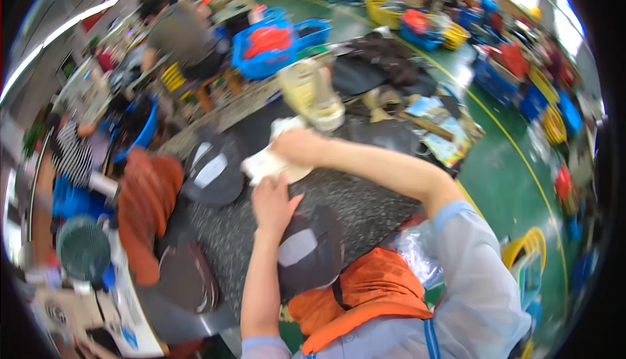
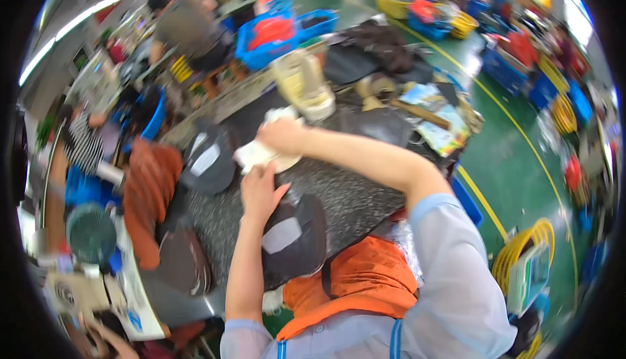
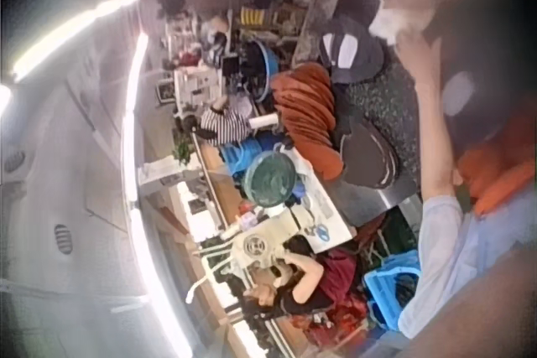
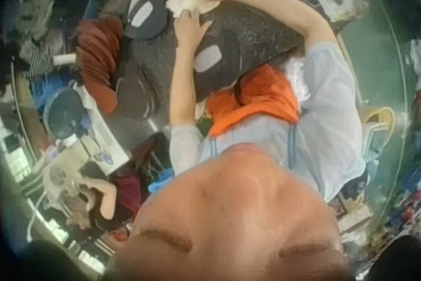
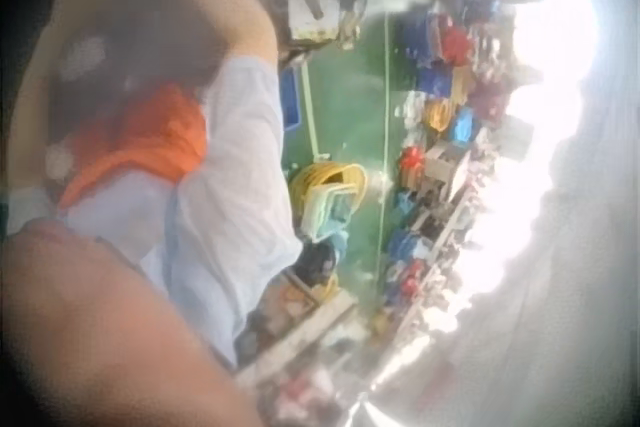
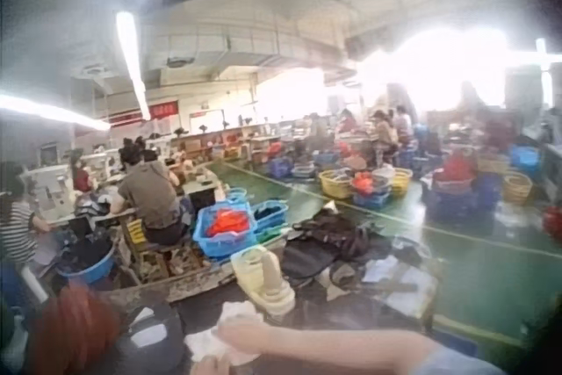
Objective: Applying adhesive and assembling shoe upper components.
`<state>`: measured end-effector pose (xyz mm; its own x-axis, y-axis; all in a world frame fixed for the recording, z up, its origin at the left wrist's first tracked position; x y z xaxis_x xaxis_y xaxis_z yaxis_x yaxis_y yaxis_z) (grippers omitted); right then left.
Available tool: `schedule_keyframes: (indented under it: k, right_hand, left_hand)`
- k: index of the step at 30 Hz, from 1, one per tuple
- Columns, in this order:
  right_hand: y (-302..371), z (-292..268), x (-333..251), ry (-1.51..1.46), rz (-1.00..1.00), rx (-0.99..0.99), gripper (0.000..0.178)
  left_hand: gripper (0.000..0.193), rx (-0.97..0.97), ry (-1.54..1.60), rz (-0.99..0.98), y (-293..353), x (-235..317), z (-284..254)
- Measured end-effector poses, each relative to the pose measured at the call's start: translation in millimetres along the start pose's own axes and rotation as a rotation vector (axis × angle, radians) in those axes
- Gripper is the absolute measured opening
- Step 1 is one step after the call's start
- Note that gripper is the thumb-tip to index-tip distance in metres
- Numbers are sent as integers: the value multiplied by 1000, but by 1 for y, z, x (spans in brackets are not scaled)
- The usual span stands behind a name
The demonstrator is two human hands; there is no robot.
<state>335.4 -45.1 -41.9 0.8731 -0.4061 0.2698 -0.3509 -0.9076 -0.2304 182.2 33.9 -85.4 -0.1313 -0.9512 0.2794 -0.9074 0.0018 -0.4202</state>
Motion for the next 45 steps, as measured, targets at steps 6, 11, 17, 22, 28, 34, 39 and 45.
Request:
schedule_keyframes:
  k: [6,11,17,22,28,34,39,45]
  right_hand:
    - [24,34,-8,67,-218,267,10]
    - [-4,32,60,-385,407,421,14]
    - [-18,-93,61,-407,459,724,14]
    - [38,-69,-21,-1176,338,415,10]
    - [46,-112,-29,-1098,13,296,12]
    - [48,-117,-56,-1113,-207,181,14]
    - [40,-112,-82,-1153,-230,361,17]
    - [44,-93,-49,-817,107,483,12]
  left_hand:
    - [66,-90,32,-25,-6,12,-11]
    - [68,-143,10,36,-17,22,1]
    - [61,8,509,-388,-15,-11,-5]
    - [59,409,1221,-338,-17,53,-56]
    - [38,399,1238,-331,5,48,-94]
    - [20,457,1074,-452,24,42,-120]
    - [20,316,841,-575,48,35,-145]
    - [13,529,1103,-605,56,16,-130]
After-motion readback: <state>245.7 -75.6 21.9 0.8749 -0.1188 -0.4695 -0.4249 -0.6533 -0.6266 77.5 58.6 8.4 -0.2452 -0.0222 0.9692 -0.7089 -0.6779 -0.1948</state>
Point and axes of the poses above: each hand's wrist, its own y-axis away from the middle knuckle, its own z-axis out of the palm, x = y × z, the point moved 3 cm from there along -y, towards the middle knuckle, and after that the axes turned 11 degrees about y, right-handed, at the moved point
